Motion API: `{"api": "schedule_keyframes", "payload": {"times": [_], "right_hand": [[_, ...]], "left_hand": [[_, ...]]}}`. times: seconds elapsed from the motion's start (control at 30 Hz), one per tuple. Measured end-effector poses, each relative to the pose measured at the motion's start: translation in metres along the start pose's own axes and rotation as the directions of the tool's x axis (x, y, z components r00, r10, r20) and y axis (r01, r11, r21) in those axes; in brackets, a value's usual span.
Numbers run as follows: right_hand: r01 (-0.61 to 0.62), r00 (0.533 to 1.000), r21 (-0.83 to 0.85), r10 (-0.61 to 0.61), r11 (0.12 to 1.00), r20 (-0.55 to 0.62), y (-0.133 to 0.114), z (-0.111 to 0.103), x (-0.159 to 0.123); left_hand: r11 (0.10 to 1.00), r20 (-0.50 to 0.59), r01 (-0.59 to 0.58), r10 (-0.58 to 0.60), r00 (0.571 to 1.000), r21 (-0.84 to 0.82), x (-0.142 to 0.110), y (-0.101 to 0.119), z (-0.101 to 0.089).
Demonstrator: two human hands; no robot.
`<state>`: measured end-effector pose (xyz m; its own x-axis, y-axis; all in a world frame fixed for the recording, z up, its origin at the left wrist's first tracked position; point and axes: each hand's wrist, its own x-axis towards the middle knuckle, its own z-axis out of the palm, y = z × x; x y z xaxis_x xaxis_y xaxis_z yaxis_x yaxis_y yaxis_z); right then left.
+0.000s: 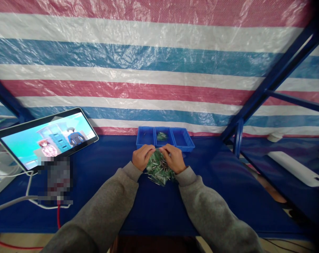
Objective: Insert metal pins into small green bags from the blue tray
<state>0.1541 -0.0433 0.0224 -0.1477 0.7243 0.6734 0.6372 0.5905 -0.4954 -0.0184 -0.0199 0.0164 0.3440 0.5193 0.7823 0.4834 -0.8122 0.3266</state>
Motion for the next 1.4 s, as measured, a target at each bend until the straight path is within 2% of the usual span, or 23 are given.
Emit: {"api": "schedule_keyframes", "payload": {"times": [0.47, 0.8, 1.07, 1.4], "right_hand": [[-0.001, 0.999, 0.1, -0.004, 0.995, 0.05, -0.0032, 0.0003, -0.0013], [-0.021, 0.999, 0.043, 0.02, 0.999, 0.043, -0.0017, -0.0025, -0.0004], [-0.041, 0.999, 0.109, 0.042, 0.993, -0.004, -0.0022, 0.0, -0.0015], [-0.025, 0.999, 0.057, 0.026, 0.998, -0.025, -0.0023, -0.0002, -0.0007]], "left_hand": [[0.99, -0.017, 0.064, -0.063, 0.998, 0.122, -0.0022, -0.0017, 0.0008], [1.0, -0.004, 0.015, -0.015, 1.0, -0.001, -0.0008, 0.0009, 0.0018], [0.999, -0.007, 0.035, -0.035, 0.999, 0.015, -0.0026, -0.0025, 0.0049], [0.999, -0.013, 0.02, -0.02, 1.0, 0.025, -0.0013, -0.0006, 0.0022]]}}
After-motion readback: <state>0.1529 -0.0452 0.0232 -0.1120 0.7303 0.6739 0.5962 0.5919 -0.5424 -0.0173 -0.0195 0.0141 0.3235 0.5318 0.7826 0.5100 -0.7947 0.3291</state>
